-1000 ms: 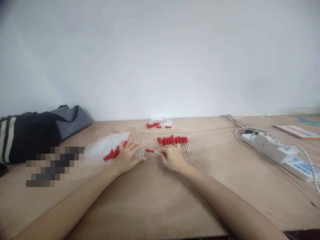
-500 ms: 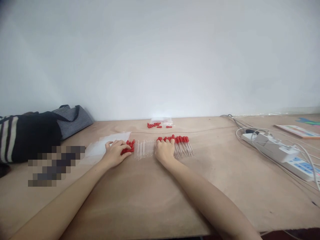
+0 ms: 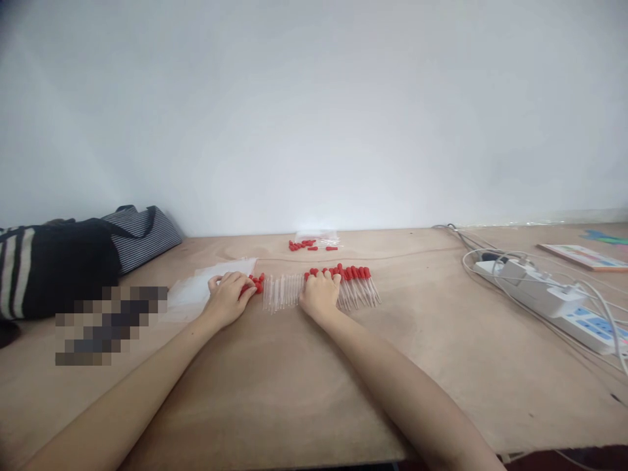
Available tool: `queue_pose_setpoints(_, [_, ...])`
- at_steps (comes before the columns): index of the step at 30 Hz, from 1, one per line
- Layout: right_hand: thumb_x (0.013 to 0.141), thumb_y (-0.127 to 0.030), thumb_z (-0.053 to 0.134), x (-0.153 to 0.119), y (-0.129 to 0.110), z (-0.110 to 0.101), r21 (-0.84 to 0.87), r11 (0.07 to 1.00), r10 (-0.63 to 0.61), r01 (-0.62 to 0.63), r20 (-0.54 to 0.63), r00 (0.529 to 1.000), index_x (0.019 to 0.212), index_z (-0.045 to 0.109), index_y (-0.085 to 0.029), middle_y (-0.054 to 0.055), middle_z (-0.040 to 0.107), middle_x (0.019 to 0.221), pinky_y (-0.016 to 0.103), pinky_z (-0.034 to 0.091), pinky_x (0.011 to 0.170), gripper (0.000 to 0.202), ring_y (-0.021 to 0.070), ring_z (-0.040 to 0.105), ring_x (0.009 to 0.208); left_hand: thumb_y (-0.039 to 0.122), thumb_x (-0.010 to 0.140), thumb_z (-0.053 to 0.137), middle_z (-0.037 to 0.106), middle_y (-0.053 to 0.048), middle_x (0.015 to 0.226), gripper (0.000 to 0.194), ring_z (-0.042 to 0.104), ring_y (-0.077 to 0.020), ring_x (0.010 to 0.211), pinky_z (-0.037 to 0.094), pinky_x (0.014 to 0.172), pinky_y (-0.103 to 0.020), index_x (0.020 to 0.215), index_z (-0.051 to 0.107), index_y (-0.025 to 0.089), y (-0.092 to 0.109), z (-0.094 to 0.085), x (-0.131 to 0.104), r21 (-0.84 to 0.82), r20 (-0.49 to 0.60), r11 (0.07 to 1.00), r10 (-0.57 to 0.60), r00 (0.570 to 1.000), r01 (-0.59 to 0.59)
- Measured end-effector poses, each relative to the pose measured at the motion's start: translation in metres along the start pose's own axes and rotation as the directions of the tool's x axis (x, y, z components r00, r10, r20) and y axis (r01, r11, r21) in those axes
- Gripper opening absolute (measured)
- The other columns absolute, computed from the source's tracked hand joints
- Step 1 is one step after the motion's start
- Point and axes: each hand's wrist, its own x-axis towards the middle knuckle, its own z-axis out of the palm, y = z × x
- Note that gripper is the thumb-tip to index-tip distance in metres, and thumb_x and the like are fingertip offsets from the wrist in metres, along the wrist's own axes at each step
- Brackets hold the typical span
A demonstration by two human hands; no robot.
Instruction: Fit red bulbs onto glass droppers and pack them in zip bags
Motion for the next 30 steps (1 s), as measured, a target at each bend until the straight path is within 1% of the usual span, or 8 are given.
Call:
queue_pose_setpoints(6, [0.072, -0.022, 0.047, 0.010, -0.013, -0.003, -0.007, 0.997, 0.076, -0.076, 0.197, 0.978, 0.080, 0.064, -0.014, 0.015, 0.062, 0.087, 0.041, 0.018, 0.081, 0.021, 0.0271, 0.049, 0.092, 0.023, 0.082, 0.042, 0.062, -0.003, 0.087, 0.010, 0.052, -0.0207, 0.087, 0.022, 0.081, -0.040, 0.080, 0.051, 0.019, 0.017, 0.000, -0.003, -0.109, 0.019, 0.994, 0.009, 1.000, -0.007])
queue_pose_setpoints(12, [0.074, -0.025, 0.046, 0.015, -0.018, -0.005, 0.028, 0.993, 0.105, -0.116, 0.252, 0.962, 0.078, 0.063, -0.012, 0.016, 0.063, 0.088, 0.041, 0.020, 0.081, 0.022, 0.0270, 0.052, 0.088, 0.022, 0.083, 0.044, 0.062, -0.003, 0.091, 0.013, 0.052, -0.0200, 0.091, 0.024, 0.081, -0.038, 0.092, 0.052, 0.020, 0.029, 0.008, -0.008, -0.151, 0.003, 0.984, 0.091, 0.996, -0.090])
queue_pose_setpoints(15, [0.078, -0.029, 0.040, 0.013, -0.008, -0.017, 0.062, 0.992, 0.095, -0.114, 0.245, 0.965, 0.081, 0.061, -0.011, 0.016, 0.063, 0.088, 0.040, 0.024, 0.079, 0.028, 0.0266, 0.053, 0.087, 0.022, 0.083, 0.043, 0.061, -0.003, 0.088, 0.014, 0.052, -0.0204, 0.091, 0.023, 0.081, -0.038, 0.090, 0.055, 0.021, 0.031, 0.010, -0.011, -0.149, 0.014, 0.981, 0.128, 0.992, -0.124])
queue_pose_setpoints(18, [0.082, -0.031, 0.033, 0.007, 0.017, -0.031, 0.116, 0.989, 0.069, -0.097, 0.225, 0.972, 0.086, 0.056, -0.012, 0.014, 0.062, 0.088, 0.035, 0.031, 0.072, 0.029, 0.0239, 0.054, 0.084, 0.021, 0.081, 0.045, 0.060, -0.002, 0.088, 0.012, 0.051, -0.0199, 0.090, 0.023, 0.082, -0.038, 0.084, 0.057, 0.021, 0.036, 0.010, -0.013, -0.175, 0.014, 0.974, 0.148, 0.989, -0.144])
queue_pose_setpoints(21, [0.082, -0.026, 0.035, -0.004, 0.050, -0.035, 0.336, 0.942, -0.064, 0.005, 0.167, 0.984, 0.083, 0.050, -0.015, 0.008, 0.062, 0.080, 0.027, 0.034, 0.063, 0.019, 0.0169, 0.055, 0.072, 0.019, 0.080, 0.046, 0.061, -0.001, 0.088, 0.010, 0.051, -0.0186, 0.089, 0.022, 0.083, -0.038, 0.082, 0.056, 0.021, 0.046, 0.010, -0.014, -0.225, 0.009, 0.959, 0.179, 0.984, -0.172])
queue_pose_setpoints(25, [0.080, -0.017, 0.038, -0.022, 0.080, -0.026, 0.524, 0.828, -0.249, 0.199, 0.026, 0.968, 0.086, 0.048, -0.016, 0.004, 0.060, 0.075, 0.025, 0.036, 0.059, 0.012, 0.0140, 0.053, 0.065, 0.022, 0.081, 0.046, 0.063, 0.001, 0.084, 0.010, 0.052, -0.0174, 0.085, 0.021, 0.083, -0.038, 0.082, 0.056, 0.021, 0.062, 0.012, -0.013, -0.278, 0.021, 0.938, 0.223, 0.975, -0.208])
queue_pose_setpoints(27, [0.079, -0.012, 0.037, -0.032, 0.084, -0.021, 0.537, 0.786, -0.326, 0.306, -0.060, 0.943, 0.098, 0.048, -0.016, 0.006, 0.059, 0.079, 0.026, 0.037, 0.063, 0.022, 0.0148, 0.053, 0.069, 0.024, 0.082, 0.046, 0.064, 0.001, 0.081, 0.011, 0.052, -0.0172, 0.082, 0.021, 0.082, -0.039, 0.081, 0.056, 0.021, 0.067, 0.015, -0.013, -0.290, 0.014, 0.931, 0.235, 0.972, -0.221])
queue_pose_setpoints(30, [0.078, -0.005, 0.034, -0.042, 0.081, -0.014, 0.448, 0.789, -0.415, 0.421, -0.117, 0.902, 0.106, 0.049, -0.016, 0.007, 0.058, 0.084, 0.032, 0.036, 0.071, 0.034, 0.0163, 0.052, 0.076, 0.026, 0.082, 0.047, 0.064, 0.001, 0.077, 0.012, 0.053, -0.0171, 0.079, 0.022, 0.081, -0.038, 0.081, 0.057, 0.020, 0.070, 0.017, -0.012, -0.300, 0.001, 0.925, 0.244, 0.970, -0.232])
